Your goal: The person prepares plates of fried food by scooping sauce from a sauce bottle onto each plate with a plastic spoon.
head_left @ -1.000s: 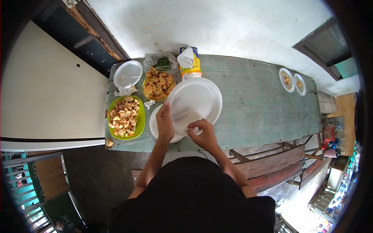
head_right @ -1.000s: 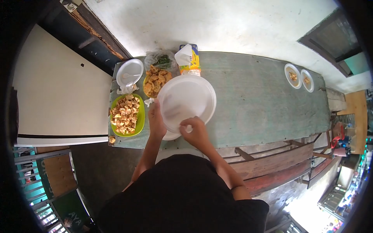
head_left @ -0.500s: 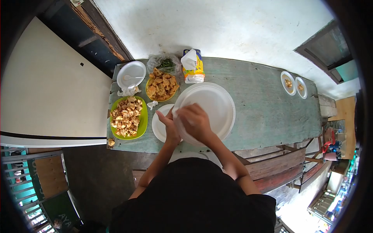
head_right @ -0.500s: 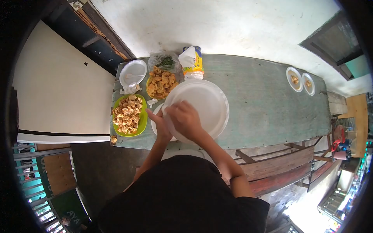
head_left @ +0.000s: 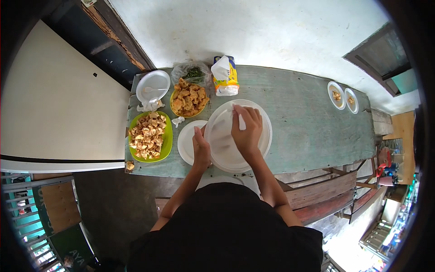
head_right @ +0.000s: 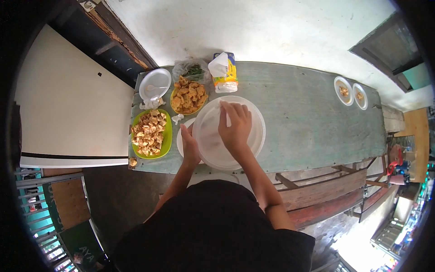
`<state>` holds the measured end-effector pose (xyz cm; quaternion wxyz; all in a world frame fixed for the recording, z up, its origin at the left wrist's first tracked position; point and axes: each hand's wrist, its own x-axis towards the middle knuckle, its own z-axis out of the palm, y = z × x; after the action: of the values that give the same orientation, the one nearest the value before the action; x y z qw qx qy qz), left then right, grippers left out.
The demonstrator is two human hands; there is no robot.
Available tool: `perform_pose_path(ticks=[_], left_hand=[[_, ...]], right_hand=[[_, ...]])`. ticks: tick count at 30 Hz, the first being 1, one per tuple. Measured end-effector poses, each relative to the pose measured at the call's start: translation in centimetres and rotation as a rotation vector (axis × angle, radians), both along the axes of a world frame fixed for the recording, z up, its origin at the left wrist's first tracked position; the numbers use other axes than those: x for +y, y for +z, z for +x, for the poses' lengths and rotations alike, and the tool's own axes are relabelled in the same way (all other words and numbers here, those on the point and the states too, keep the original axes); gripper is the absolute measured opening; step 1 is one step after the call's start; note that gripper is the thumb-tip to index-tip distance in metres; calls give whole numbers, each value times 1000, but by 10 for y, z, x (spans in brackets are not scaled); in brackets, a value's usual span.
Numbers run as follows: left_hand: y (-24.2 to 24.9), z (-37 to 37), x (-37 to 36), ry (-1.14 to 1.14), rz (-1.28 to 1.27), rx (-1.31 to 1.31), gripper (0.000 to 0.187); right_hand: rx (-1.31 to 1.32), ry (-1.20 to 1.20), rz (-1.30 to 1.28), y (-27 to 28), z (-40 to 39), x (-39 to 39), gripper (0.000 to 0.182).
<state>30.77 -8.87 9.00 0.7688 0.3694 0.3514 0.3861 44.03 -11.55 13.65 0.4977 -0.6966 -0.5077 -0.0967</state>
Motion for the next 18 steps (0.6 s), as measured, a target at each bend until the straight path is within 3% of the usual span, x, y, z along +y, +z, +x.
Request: perform_pose_path(ticks=[4, 6, 8, 11, 14, 16, 18], left_hand=[[1, 3, 2, 104, 40, 52, 66], [1, 1, 4, 128, 79, 96, 64], [5, -5, 6, 88, 109, 199, 61], [-4, -9, 14, 112, 129, 152, 53], [9, -8, 18, 157, 189, 228, 44], [8, -9, 21, 183, 160, 218, 42], [8, -13, 24, 207, 129, 214, 40]], right_hand=[[78, 45, -91, -14, -29, -10, 17], [187, 216, -52, -20, -36, -10, 19], [199, 236, -37, -22, -36, -10, 20], [193, 408, -149, -20, -31, -16, 20], [115, 560, -282, -16, -31, -32, 17], [-70, 651, -499, -12, -24, -44, 15], [-221, 596, -591, -26, -5, -50, 15]])
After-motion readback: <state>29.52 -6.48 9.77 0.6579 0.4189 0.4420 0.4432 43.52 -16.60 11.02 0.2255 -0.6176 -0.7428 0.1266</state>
